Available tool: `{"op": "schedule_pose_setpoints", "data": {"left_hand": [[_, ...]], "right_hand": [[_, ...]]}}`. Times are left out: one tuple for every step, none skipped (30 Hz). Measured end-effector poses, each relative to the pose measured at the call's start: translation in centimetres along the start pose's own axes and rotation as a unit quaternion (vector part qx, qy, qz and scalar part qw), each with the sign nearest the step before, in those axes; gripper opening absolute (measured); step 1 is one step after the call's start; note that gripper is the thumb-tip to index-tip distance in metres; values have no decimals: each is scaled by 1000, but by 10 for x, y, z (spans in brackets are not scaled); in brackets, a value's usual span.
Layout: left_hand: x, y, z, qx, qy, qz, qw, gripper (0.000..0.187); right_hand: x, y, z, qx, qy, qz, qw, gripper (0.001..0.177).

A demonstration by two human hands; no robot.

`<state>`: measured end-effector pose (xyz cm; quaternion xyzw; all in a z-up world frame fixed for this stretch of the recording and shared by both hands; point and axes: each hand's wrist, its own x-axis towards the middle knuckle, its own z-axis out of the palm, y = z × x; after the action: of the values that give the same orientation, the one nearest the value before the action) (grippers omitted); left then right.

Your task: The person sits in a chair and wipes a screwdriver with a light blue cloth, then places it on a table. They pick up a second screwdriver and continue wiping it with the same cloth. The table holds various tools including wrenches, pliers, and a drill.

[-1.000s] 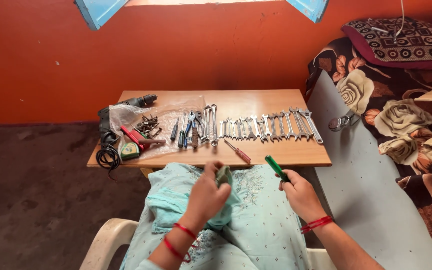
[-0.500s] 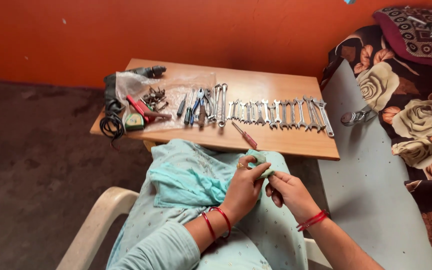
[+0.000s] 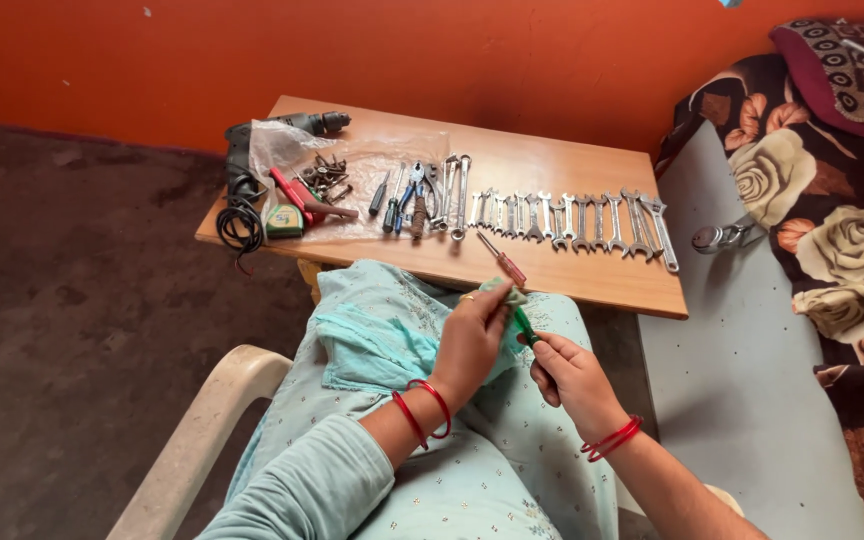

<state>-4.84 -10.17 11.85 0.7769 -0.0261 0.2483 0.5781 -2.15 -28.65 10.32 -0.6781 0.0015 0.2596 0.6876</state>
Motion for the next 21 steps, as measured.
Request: {"op": "schedule_pose_setpoints", "data": {"left_hand": [[1, 2, 1, -10, 18, 11, 1000, 29], [-3, 4, 3, -8, -10, 26, 1000, 24], [-9, 7, 5, -6, -38, 43, 998, 19], [-14, 10, 7, -3, -66, 60, 996, 15], [-17, 13, 9, 5, -72, 60, 996, 15], [-19, 15, 10, 12, -78, 60, 995, 14], [-19, 16, 10, 20, -85, 59, 994, 14], [-17, 16, 9, 16, -67, 45, 997, 14], [-14, 14, 6, 11, -50, 29, 998, 14], [-10, 13, 4, 7, -33, 13, 999, 14], [-6, 10, 0, -12, -23, -39, 999, 14], [2, 6, -3, -32, -13, -91, 995, 15], [5, 4, -5, -52, -4, -142, 989, 15], [4, 3, -5, -40, -7, -111, 993, 14], [2, 3, -5, -27, -10, -80, 996, 14], [-1, 3, -4, -15, -14, -48, 999, 13], [-7, 5, -1, -9, -35, -17, 999, 14], [-15, 8, 4, -3, -57, 14, 998, 15], [-20, 11, 7, 2, -78, 47, 996, 16], [-20, 12, 8, 4, -74, 51, 996, 15], [-19, 12, 9, 7, -69, 55, 996, 14]], "right_hand": [[1, 1, -1, 1, 0, -4, 1000, 26], [1, 2, -3, 3, 1, -8, 1000, 27], [3, 3, -6, 7, -1, -12, 1000, 26], [5, 3, -11, 10, -2, -16, 1000, 26], [6, 4, -14, 15, -4, -23, 1000, 29], [6, 6, -15, 3, 0, -22, 1000, 30], [7, 8, -16, -9, 5, -21, 1000, 31], [8, 10, -16, -21, 10, -21, 1000, 33], [8, 12, -14, -45, 11, -43, 998, 32], [8, 15, -11, -70, 12, -66, 995, 32], [8, 18, -9, -93, 14, -87, 992, 32], [8, 20, -7, -82, 9, -88, 993, 32], [8, 22, -6, -72, 4, -88, 994, 32], [9, 22, -5, -61, 0, -89, 994, 32], [9, 22, -6, -95, 9, -105, 990, 32], [9, 20, -8, -128, 17, -121, 984, 31], [7, 19, -10, -162, 27, -136, 977, 31], [6, 18, -11, -164, 26, -132, 977, 29], [6, 15, -13, -167, 25, -130, 977, 28], [5, 12, -13, -170, 25, -128, 977, 29], [3, 9, -11, -178, 33, -131, 975, 29]]}}
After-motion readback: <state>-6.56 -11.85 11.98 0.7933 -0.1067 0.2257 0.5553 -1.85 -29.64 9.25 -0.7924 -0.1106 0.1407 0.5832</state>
